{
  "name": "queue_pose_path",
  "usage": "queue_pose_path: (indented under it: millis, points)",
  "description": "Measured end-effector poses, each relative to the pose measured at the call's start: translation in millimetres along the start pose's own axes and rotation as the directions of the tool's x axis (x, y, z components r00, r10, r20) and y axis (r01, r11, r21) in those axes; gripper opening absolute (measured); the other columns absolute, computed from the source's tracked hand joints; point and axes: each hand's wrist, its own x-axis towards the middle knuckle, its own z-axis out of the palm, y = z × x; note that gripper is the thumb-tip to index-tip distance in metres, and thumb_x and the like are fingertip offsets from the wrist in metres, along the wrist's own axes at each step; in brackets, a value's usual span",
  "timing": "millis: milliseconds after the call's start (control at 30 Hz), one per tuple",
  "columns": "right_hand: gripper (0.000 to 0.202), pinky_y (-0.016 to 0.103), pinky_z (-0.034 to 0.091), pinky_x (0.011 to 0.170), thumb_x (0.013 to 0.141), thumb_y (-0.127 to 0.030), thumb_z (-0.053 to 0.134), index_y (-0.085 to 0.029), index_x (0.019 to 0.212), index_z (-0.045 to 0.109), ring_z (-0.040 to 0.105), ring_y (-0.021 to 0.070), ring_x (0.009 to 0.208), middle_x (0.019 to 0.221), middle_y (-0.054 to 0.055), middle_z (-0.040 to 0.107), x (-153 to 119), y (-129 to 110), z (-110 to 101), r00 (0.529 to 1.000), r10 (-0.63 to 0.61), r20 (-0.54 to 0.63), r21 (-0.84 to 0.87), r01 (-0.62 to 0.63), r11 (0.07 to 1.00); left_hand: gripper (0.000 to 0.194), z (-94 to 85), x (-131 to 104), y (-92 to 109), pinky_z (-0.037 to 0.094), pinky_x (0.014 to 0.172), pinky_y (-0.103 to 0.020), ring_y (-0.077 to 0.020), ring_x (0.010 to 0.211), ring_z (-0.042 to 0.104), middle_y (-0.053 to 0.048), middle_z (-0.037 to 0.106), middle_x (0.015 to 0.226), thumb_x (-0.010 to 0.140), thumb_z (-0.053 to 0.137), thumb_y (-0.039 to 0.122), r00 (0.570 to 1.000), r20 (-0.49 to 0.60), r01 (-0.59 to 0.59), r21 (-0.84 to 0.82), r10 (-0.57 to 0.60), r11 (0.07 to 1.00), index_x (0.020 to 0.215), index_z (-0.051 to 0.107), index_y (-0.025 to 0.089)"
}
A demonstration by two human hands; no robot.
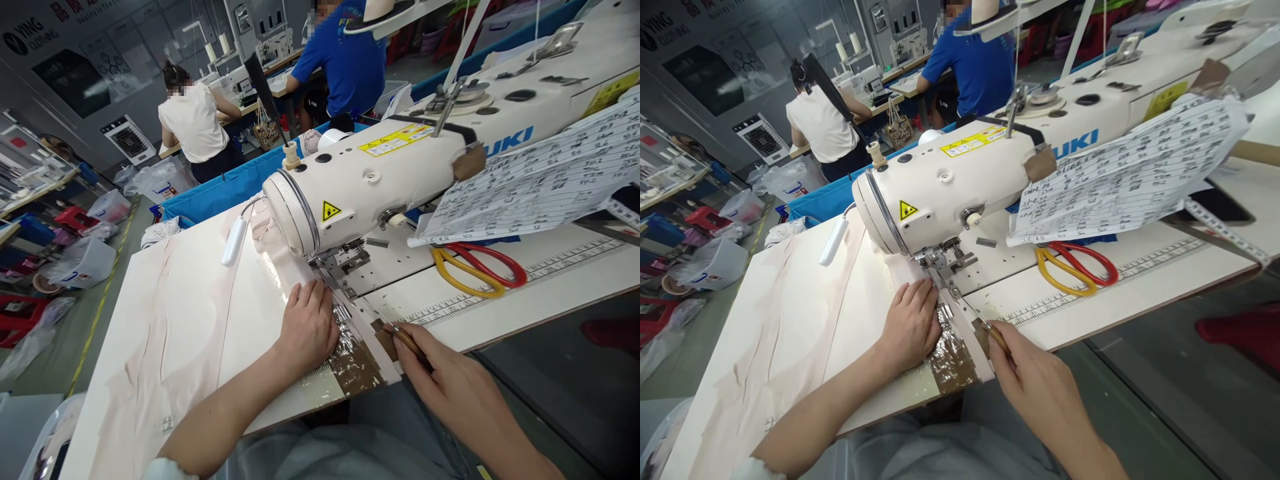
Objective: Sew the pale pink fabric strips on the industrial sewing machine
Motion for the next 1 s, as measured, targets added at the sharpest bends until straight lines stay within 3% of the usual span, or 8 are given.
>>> queue_pose_path:
  millis: [233, 367, 567, 733, 1000]
  points:
    - [0.034, 0.023, 0.043, 0.040, 0.101, -0.035, 0.037, -0.021, 0.130, 0.046, 0.062, 0.0161, 0.049, 0.072, 0.001, 0.067, 5, -13, 3, 1.000, 0.002, -0.009, 0.075, -0.002, 0.997, 0.042, 5.6, 3, -6, 0.037, 0.108, -0.044, -0.0287, 0.126, 0.047, -0.016, 0.055, 0.133, 0.094, 0.038, 0.026, 0.999, -0.037, 0.020, 0.001, -0.020, 1.000, 0.129, 0.051, 0.006]
    - [0.026, 0.021, 0.048, 0.051, 0.100, -0.027, 0.036, -0.020, 0.118, 0.054, 0.068, 0.0163, 0.071, 0.097, 0.008, 0.070, 14, -20, 16, 0.981, -0.179, -0.076, 0.042, 0.183, 0.982, 0.045, 8.3, 6, -11, 0.037, 0.108, -0.044, -0.0294, 0.127, 0.045, -0.016, 0.053, 0.136, 0.093, 0.040, 0.027, 0.999, -0.039, 0.026, -0.015, -0.026, 1.000, 0.131, 0.048, 0.004]
    - [0.025, 0.021, 0.040, 0.047, 0.100, -0.020, 0.037, -0.015, 0.105, 0.061, 0.058, 0.0120, 0.053, 0.077, 0.003, 0.065, 33, -31, 38, 0.907, -0.406, -0.113, -0.132, 0.391, 0.911, 0.038, 5.1, 12, -16, 0.047, 0.095, -0.038, -0.0259, 0.109, 0.053, -0.016, 0.056, 0.123, 0.092, 0.041, 0.021, 0.996, -0.032, 0.084, -0.078, -0.087, 0.993, 0.124, 0.052, 0.005]
    - [0.029, 0.023, 0.041, 0.048, 0.100, -0.018, 0.036, -0.012, 0.104, 0.064, 0.064, 0.0139, 0.061, 0.088, 0.008, 0.070, 42, -33, 48, 0.883, -0.456, -0.113, -0.357, 0.393, 0.848, 0.036, 3.9, 14, -18, 0.050, 0.091, -0.040, -0.0259, 0.107, 0.053, -0.016, 0.056, 0.122, 0.090, 0.040, 0.018, 0.996, -0.015, 0.090, -0.133, -0.093, 0.987, 0.123, 0.051, 0.009]
    - [0.029, 0.023, 0.039, 0.047, 0.100, -0.017, 0.037, -0.011, 0.102, 0.065, 0.063, 0.0136, 0.058, 0.086, 0.007, 0.070, 43, -35, 50, 0.875, -0.473, -0.100, -0.451, 0.384, 0.806, 0.035, 6.6, 13, -19, 0.048, 0.094, -0.040, -0.0256, 0.109, 0.053, -0.014, 0.057, 0.122, 0.089, 0.040, 0.015, 0.994, -0.022, 0.101, -0.140, -0.105, 0.985, 0.122, 0.053, 0.010]
